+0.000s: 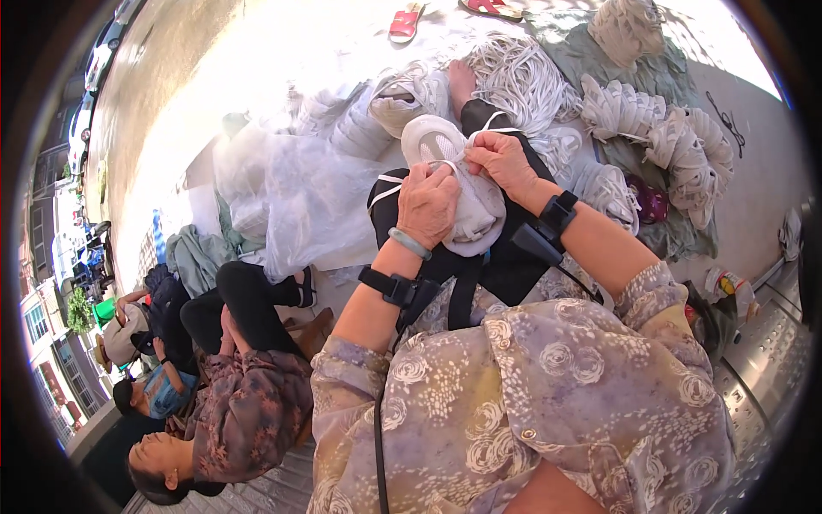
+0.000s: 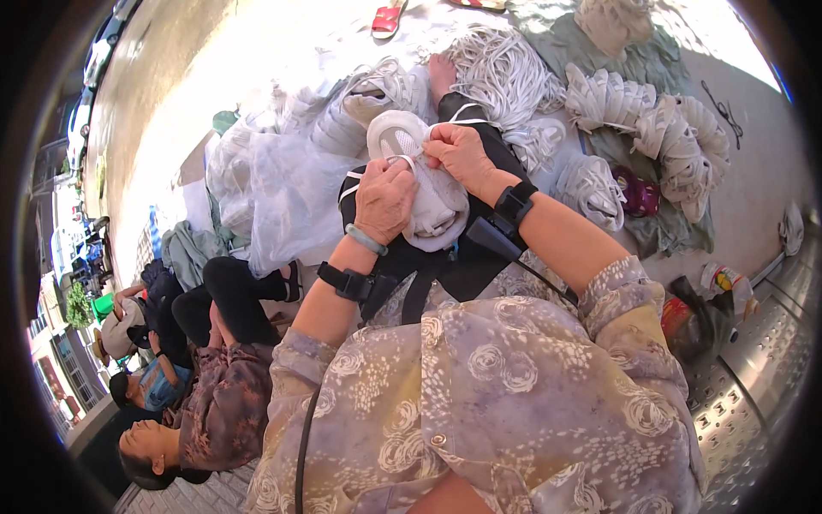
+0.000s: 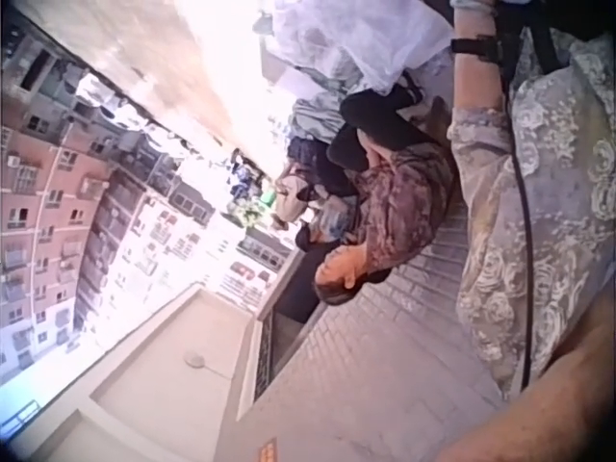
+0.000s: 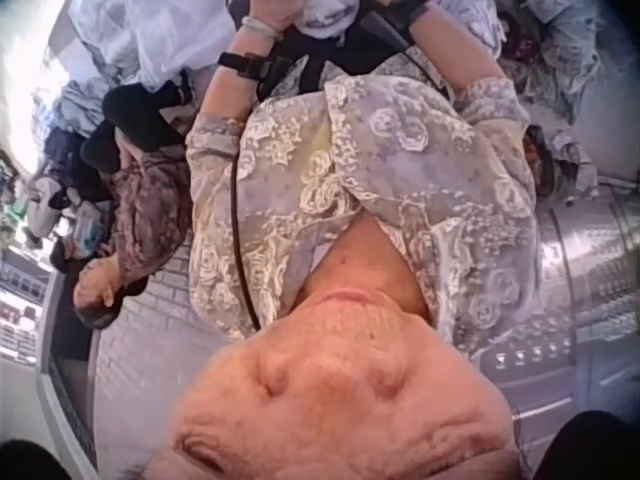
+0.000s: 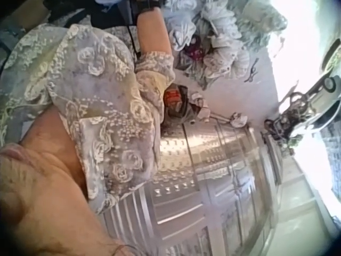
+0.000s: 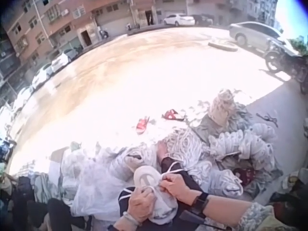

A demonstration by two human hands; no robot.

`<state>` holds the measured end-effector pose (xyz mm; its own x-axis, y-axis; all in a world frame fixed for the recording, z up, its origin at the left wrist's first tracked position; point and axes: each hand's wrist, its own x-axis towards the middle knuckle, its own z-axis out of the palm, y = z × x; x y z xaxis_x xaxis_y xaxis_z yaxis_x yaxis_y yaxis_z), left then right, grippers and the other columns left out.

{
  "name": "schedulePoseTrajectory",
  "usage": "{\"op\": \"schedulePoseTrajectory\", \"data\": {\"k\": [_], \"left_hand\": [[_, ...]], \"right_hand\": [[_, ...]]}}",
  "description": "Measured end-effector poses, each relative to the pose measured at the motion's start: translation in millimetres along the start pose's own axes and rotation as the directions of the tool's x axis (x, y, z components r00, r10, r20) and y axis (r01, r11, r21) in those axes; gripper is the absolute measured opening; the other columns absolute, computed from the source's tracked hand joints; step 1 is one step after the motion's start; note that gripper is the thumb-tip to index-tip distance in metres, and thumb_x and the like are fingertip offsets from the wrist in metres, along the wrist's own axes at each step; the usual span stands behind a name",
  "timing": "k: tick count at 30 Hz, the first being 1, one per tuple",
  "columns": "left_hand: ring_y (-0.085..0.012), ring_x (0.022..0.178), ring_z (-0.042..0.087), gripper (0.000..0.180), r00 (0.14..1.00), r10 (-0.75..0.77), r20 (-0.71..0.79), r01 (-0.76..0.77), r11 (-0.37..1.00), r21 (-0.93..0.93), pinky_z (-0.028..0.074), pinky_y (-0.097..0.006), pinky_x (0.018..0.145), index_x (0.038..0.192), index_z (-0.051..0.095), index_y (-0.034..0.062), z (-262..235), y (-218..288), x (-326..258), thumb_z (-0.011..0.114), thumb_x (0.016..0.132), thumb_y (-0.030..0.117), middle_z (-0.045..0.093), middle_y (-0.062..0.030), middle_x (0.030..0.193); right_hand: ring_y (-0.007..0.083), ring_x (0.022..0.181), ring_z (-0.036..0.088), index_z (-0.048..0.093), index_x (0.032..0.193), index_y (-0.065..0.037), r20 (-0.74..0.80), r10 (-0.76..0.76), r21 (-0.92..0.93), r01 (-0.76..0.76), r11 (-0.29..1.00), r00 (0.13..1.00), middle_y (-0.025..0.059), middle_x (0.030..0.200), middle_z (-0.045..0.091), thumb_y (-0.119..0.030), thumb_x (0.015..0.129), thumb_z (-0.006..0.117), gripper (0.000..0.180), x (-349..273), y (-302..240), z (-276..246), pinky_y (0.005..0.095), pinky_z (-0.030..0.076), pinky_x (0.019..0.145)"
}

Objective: The person is threading laces or cords through a white shoe upper as part of a shoe manufacturing process.

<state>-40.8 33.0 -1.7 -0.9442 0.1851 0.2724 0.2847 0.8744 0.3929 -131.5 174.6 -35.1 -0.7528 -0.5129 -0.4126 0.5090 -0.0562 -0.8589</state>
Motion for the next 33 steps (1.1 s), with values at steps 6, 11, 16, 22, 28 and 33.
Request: {"op": "schedulePoseTrajectory", "data": {"k": [6,11,16,22,28,33], "left_hand": [[-0.0280,0.081,0.050,0.009,1.000,-0.017,-0.011,0.017,0.999,-0.028,0.044,-0.035,0.072,0.075,0.054,0.0037,0,0,-2,0.059,0.069,0.009,0.058,-0.0058,0.096],[-0.0284,0.081,0.050,0.009,0.999,-0.019,-0.035,0.018,0.999,-0.027,0.044,-0.034,0.072,0.075,0.054,0.0032,2,-1,-3,0.059,0.069,0.008,0.059,-0.0061,0.095],[-0.0285,0.082,0.050,0.009,0.999,-0.038,-0.034,0.037,0.998,-0.048,0.043,-0.034,0.072,0.074,0.053,0.0029,2,-1,-6,0.059,0.069,0.008,0.059,-0.0059,0.096],[-0.0238,0.077,0.052,0.009,0.970,-0.102,-0.220,0.064,0.982,-0.176,0.043,-0.032,0.068,0.076,0.057,0.0020,4,-4,-10,0.061,0.070,0.007,0.059,-0.0058,0.084],[-0.0073,0.049,0.047,0.012,0.546,-0.817,0.184,0.434,0.088,-0.896,0.038,-0.021,0.045,0.078,0.061,0.0020,-13,-11,-25,0.061,0.082,0.014,0.051,-0.0005,0.061],[-0.0081,0.047,0.051,0.012,0.383,-0.876,0.294,0.263,-0.202,-0.943,0.042,-0.022,0.041,0.085,0.059,0.0014,-20,-18,-53,0.058,0.083,0.013,0.055,-0.0022,0.061]], "right_hand": [[0.0053,0.053,0.046,0.054,0.068,-0.001,0.020,-0.149,-0.164,0.150,0.975,0.989,-0.0006,0.058,0.051,-0.006,0.077,0.058,0.011,2,9,2,0.0204,0.039,0.049],[0.0061,0.053,0.048,0.056,0.070,-0.001,0.016,-0.200,-0.248,0.198,0.948,0.980,-0.0003,0.059,0.053,-0.008,0.077,0.057,0.010,-1,8,2,0.0215,0.040,0.050],[0.0085,0.054,0.050,0.056,0.072,-0.001,0.035,-0.272,-0.405,0.263,0.876,0.962,0.0037,0.058,0.052,-0.009,0.076,0.057,0.009,-1,10,3,0.0236,0.041,0.052],[0.0160,0.054,0.051,0.056,0.074,-0.001,0.058,-0.419,-0.670,0.347,0.656,0.906,0.0088,0.059,0.052,-0.012,0.074,0.061,0.012,2,22,4,0.0283,0.042,0.054],[0.0167,0.054,0.050,0.055,0.070,-0.002,0.038,-0.286,-0.608,0.250,0.753,0.957,0.0078,0.059,0.053,-0.015,0.071,0.066,0.017,10,22,-6,0.0286,0.041,0.053],[0.0158,0.053,0.049,0.048,0.067,-0.003,-0.033,-0.370,-0.666,0.256,0.701,0.929,0.0050,0.059,0.051,-0.016,0.069,0.070,0.025,0,16,2,0.0278,0.041,0.052]]}}
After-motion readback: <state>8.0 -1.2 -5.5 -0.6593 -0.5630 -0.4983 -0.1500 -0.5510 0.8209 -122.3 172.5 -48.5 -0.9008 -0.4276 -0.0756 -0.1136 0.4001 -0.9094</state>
